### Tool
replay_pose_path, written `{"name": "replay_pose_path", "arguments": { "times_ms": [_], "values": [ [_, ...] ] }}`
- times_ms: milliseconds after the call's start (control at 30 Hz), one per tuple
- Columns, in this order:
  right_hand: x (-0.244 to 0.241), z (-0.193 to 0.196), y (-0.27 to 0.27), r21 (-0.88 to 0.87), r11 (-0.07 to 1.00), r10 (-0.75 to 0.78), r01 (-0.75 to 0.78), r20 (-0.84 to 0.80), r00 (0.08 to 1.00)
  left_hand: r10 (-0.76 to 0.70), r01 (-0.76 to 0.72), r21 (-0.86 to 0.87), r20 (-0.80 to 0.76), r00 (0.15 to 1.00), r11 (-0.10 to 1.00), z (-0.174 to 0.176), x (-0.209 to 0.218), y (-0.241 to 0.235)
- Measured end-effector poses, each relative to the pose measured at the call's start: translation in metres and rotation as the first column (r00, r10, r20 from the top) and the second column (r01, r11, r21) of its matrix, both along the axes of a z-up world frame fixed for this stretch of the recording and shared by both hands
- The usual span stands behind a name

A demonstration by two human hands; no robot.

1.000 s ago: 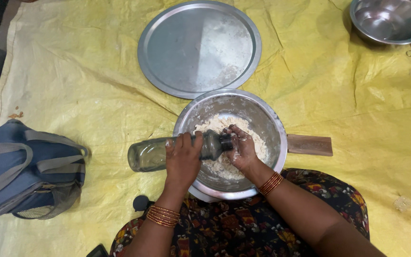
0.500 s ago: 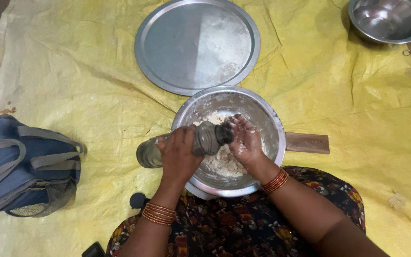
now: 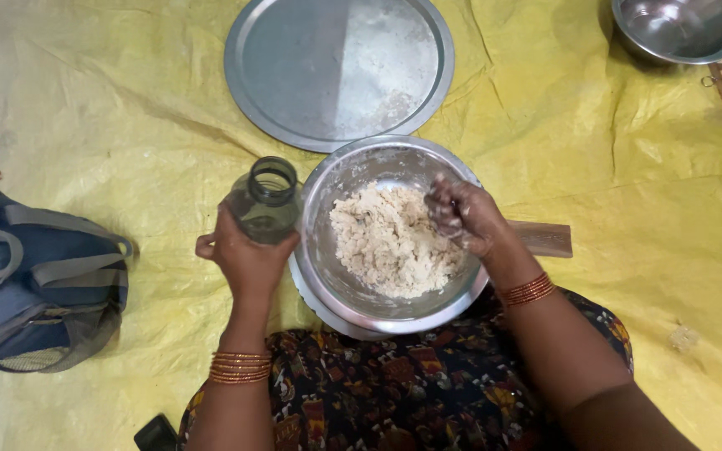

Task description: The person kneads dough in a metal bowl by hand, periodically adding water from a plastic bottle to adjust consistency. The hands repeatedly press, fold, and turn the dough until it becomes more cohesive.

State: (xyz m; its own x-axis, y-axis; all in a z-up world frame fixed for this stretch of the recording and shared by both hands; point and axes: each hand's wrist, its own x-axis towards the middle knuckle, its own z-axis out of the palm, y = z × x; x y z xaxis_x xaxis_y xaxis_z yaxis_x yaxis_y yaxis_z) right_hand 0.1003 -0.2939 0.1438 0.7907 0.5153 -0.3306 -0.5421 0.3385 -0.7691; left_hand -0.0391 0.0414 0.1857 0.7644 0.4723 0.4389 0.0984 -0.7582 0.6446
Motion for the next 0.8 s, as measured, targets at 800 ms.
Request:
{"name": "replay_pose_path", "arguments": {
  "times_ms": [800],
  "values": [
    [0.019,0.02,0.138,-0.825,0.564,0.657,-0.043,0.417,0.627,0.055,-0.056,-0.019,-0.015,0.998,0.998,0.012,0.0,0.011]
  ]
}}
